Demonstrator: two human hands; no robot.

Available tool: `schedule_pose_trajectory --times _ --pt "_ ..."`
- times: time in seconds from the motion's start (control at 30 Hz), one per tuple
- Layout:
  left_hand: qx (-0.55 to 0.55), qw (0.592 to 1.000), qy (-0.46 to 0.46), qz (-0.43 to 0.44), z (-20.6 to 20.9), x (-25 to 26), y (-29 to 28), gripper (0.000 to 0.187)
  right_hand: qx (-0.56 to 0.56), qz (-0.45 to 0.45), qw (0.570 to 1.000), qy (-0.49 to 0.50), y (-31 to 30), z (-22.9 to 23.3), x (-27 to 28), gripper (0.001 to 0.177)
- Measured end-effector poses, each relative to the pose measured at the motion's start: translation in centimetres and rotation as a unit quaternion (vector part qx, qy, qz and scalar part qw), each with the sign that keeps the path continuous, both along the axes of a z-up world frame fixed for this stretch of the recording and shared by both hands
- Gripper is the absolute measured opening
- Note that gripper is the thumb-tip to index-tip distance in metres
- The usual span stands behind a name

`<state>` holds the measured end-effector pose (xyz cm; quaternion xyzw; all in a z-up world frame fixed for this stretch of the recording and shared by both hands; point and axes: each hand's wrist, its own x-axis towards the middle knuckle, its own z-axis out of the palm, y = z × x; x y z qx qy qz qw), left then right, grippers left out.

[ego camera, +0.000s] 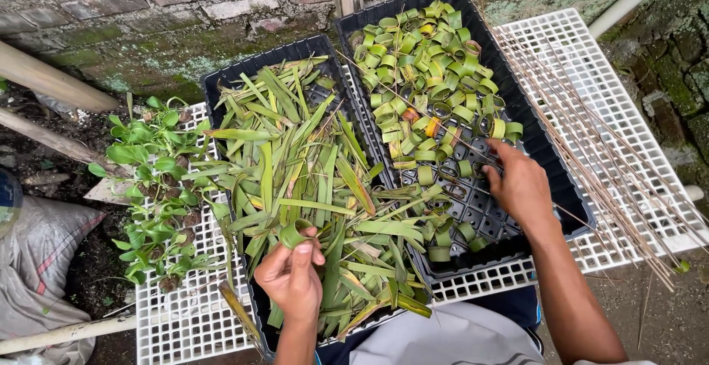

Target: The person sits and weaves long green leaves around thin wooden sticks. They pick leaves from a black tray, wrap them around the sticks, and place the finished items into a second tray. The process is repeated continuously throughout the video.

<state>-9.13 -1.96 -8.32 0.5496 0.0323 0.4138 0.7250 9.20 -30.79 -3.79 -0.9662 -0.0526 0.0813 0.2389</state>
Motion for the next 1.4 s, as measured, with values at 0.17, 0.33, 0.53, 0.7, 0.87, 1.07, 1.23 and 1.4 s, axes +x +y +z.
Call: schedule_pose_trajectory --times 0.17,0.33,0.53,0.7,0.87,1.07,1.23,1.4 --pt "-0.02 0.999 0.024 0.01 2.8 2.5 4.3 0.008 0.066 0.006 0.99 -0.128 -3.9 -3.0 -1.5 0.024" --pt "-0.071 0.994 0.029 0.083 5.9 6.0 9.4 0.008 0.098 0.132 0.973 -0.161 -7.9 -0.1 -3.8 0.024" --pt "-0.036 0.997 0.066 0.016 5.7 8.2 9.0 0.019 0.09 0.195 0.971 -0.106 -10.4 -0.7 -5.2 0.022" --pt "-0.019 0.987 0.147 -0.056 4.5 8.2 5.5 0.015 0.095 0.187 0.976 -0.051 -9.2 -0.6 -6.0 0.03" --pt "-0.033 0.983 0.163 -0.081 3.0 8.7 0.6 0.014 0.111 0.283 0.951 -0.057 -2.5 0.6 -7.1 0.026" --pt "0.047 0.98 0.178 -0.08 3.0 7.7 -5.2 0.013 0.15 0.392 0.903 -0.09 7.4 0.8 -10.6 0.016" --pt "0.06 0.977 0.176 -0.104 4.3 6.0 -5.3 0.011 0.158 0.384 0.905 -0.097 7.9 1.4 -10.2 0.012" --pt "0.055 0.97 0.194 -0.133 4.9 5.0 -5.4 0.021 0.198 0.261 0.934 -0.144 5.8 3.8 -8.0 0.016"
